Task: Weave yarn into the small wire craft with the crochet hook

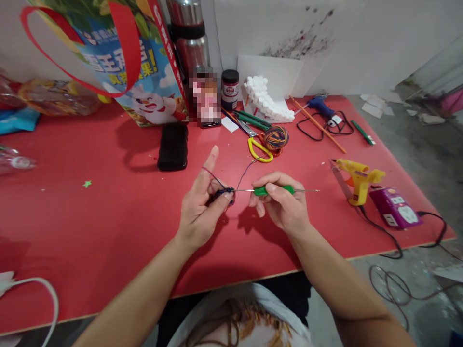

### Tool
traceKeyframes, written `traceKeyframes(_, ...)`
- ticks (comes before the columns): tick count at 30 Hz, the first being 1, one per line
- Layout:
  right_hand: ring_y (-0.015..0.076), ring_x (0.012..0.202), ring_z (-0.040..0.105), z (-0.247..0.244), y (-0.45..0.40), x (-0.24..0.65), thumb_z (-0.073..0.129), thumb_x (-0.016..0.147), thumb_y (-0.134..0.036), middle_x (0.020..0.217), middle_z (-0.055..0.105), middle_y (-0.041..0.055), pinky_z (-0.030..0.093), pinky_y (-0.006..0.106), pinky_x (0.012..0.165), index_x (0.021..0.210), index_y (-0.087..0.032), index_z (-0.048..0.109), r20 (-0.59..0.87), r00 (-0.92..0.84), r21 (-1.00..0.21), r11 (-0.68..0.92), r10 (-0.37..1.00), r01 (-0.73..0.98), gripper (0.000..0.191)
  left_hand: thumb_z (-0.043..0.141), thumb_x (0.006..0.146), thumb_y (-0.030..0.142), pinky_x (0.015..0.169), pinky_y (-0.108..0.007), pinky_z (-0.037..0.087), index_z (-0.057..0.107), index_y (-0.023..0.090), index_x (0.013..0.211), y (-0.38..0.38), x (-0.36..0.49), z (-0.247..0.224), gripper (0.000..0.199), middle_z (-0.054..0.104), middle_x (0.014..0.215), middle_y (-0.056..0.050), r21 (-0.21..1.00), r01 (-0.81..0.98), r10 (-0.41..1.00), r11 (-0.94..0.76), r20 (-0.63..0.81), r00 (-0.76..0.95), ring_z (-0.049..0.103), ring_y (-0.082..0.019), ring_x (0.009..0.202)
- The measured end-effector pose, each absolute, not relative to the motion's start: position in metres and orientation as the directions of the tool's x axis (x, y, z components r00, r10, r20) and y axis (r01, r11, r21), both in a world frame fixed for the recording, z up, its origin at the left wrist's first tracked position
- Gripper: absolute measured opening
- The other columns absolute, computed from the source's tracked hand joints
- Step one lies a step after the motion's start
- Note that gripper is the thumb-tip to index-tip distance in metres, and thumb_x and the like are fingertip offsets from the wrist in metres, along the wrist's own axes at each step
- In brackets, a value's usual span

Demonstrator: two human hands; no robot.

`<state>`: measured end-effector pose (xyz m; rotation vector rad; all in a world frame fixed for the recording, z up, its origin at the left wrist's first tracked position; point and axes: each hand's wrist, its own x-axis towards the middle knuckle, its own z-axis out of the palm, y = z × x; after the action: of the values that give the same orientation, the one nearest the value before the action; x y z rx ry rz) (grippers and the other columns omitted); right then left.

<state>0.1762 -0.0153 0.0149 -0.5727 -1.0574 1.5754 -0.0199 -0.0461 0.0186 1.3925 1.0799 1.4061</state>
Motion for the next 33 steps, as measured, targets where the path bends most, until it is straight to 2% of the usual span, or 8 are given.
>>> traceKeyframes(5,0.0137,0.050,0.068,0.015,-0.018,0.176,0.072,0.097,-0.028,0.076,0.081,0.0052,0.056,0.026,0.049,0.101,-0.018,0.081,0.183,-0.236,-0.891,0.060,0.954,-0.449,0.014,0.073,0.096,0.019,0.069,-0.024,0.052,0.041,0.031,0.167,-0.046,-0.019,0.019,0.078,0.065,0.084,0.001,0.964,0.036,0.964,-0.262,0.263,-0.029,0.057,-0.013,0.073)
traceKeyframes(12,0.0136,0.055,0.069,0.014,-0.020,0.174,0.068,0.101,-0.029,0.081,0.081,0.0047,0.057,0.028,0.057,0.108,-0.020,0.080,0.205,-0.227,-0.915,0.104,0.952,-0.391,0.016,0.075,0.095,0.017,0.070,-0.020,0.054,0.040,0.032,0.167,-0.043,-0.018,0.020,0.082,0.065,0.081,0.003,0.967,-0.158,0.979,-0.202,0.203,-0.005,0.059,-0.010,0.070)
traceKeyframes(15,0.0127,0.056,0.069,0.015,-0.018,0.172,0.068,0.100,-0.029,0.082,0.081,0.0047,0.057,0.027,0.057,0.106,-0.020,0.079,0.171,-0.265,-0.895,0.038,0.949,-0.443,0.016,0.076,0.093,0.016,0.070,-0.019,0.057,0.042,0.034,0.166,-0.040,-0.020,0.020,0.083,0.067,0.082,0.002,0.952,-0.274,0.987,-0.139,0.155,0.037,0.062,-0.010,0.071)
traceKeyframes(19,0.0115,0.048,0.064,0.016,-0.012,0.173,0.073,0.094,-0.031,0.071,0.079,0.0039,0.052,0.023,0.049,0.096,-0.017,0.078,0.073,-0.340,-0.843,-0.124,0.938,-0.523,0.015,0.078,0.090,0.014,0.063,-0.017,0.055,0.046,0.034,0.164,-0.038,-0.024,0.023,0.084,0.067,0.080,0.002,0.934,-0.352,0.986,-0.063,0.113,0.125,0.061,-0.010,0.068)
traceKeyframes(28,0.0097,0.040,0.056,0.020,-0.008,0.178,0.074,0.086,-0.028,0.059,0.075,0.0047,0.042,0.020,0.041,0.084,-0.015,0.081,0.079,-0.355,-0.809,-0.148,0.932,-0.569,0.015,0.078,0.088,0.012,0.064,-0.021,0.055,0.046,0.035,0.164,-0.042,-0.028,0.024,0.086,0.068,0.080,0.000,0.954,-0.300,0.971,0.013,0.060,0.233,0.060,-0.012,0.066)
traceKeyframes(33,0.0099,0.039,0.054,0.021,-0.012,0.183,0.074,0.088,-0.024,0.061,0.075,0.0047,0.039,0.020,0.037,0.086,-0.016,0.083,0.162,-0.298,-0.862,-0.012,0.941,-0.506,0.013,0.076,0.092,0.016,0.064,-0.023,0.051,0.046,0.035,0.164,-0.043,-0.025,0.024,0.080,0.066,0.079,0.000,0.978,-0.196,0.966,-0.075,0.120,0.229,0.056,-0.013,0.067)
